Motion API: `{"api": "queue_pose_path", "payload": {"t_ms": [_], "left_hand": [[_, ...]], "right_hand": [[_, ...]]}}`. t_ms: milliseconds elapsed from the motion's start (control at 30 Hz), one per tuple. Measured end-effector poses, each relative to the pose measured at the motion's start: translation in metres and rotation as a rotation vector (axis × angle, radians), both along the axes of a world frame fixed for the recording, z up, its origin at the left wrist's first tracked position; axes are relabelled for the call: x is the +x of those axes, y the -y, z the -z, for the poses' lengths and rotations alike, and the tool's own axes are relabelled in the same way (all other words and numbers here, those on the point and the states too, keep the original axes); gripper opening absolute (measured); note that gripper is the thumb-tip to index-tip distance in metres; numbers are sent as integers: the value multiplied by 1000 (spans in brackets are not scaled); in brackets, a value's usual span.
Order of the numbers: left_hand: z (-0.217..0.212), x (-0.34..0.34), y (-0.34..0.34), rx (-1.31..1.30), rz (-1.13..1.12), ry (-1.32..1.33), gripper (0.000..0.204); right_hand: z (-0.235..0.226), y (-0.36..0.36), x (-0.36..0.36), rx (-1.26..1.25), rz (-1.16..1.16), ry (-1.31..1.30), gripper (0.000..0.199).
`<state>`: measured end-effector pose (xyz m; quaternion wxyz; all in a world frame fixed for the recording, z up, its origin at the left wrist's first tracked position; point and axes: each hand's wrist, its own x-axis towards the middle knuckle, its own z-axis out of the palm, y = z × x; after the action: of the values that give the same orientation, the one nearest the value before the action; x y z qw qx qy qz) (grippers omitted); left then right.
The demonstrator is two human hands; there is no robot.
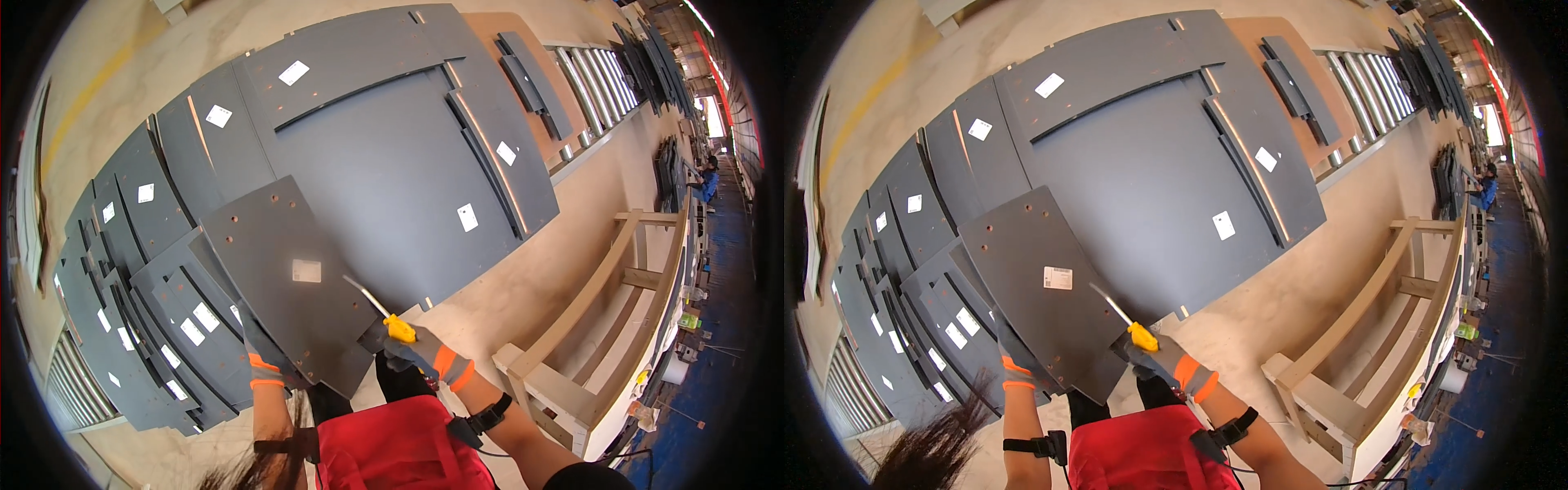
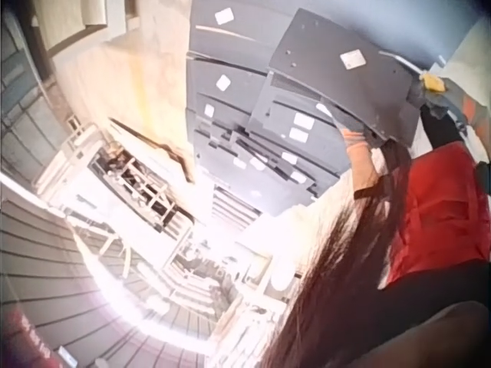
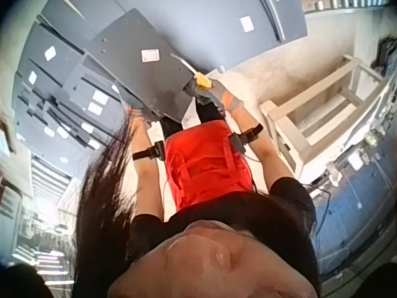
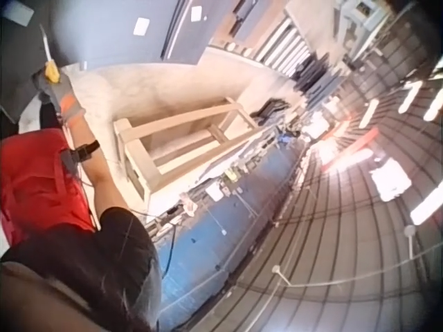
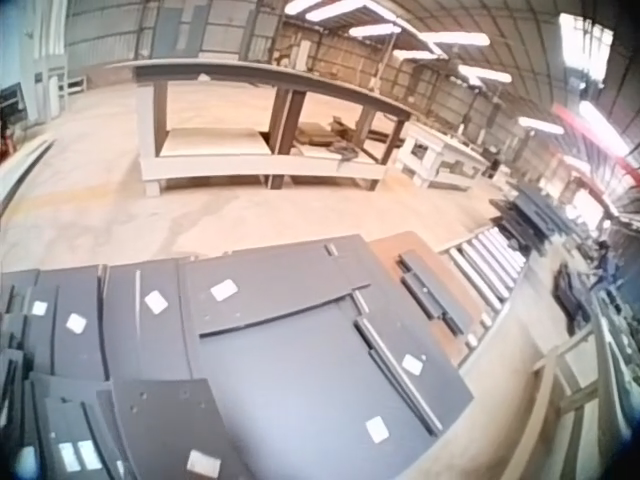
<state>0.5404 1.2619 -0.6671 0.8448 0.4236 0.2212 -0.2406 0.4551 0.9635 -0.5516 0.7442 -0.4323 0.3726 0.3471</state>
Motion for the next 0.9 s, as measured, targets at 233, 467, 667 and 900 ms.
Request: {"api": "queue_pose_path", "payload": {"t_ms": [233,467,667,900], "left_hand": [[-43,33,17,246,-24,-153,40],[17,27,35,357,-77,-155,38],[30,60,95,825,264,-254,46],[-23,57,138,1022,101,-239,42]], "right_hand": [[26,21,22,-284,298,-21,18],[11,25,6,-225,-140,-64,33],[31,77,-10,-147,-31,-51,35],[23,127,-8,-221,144,-119,28]]}}
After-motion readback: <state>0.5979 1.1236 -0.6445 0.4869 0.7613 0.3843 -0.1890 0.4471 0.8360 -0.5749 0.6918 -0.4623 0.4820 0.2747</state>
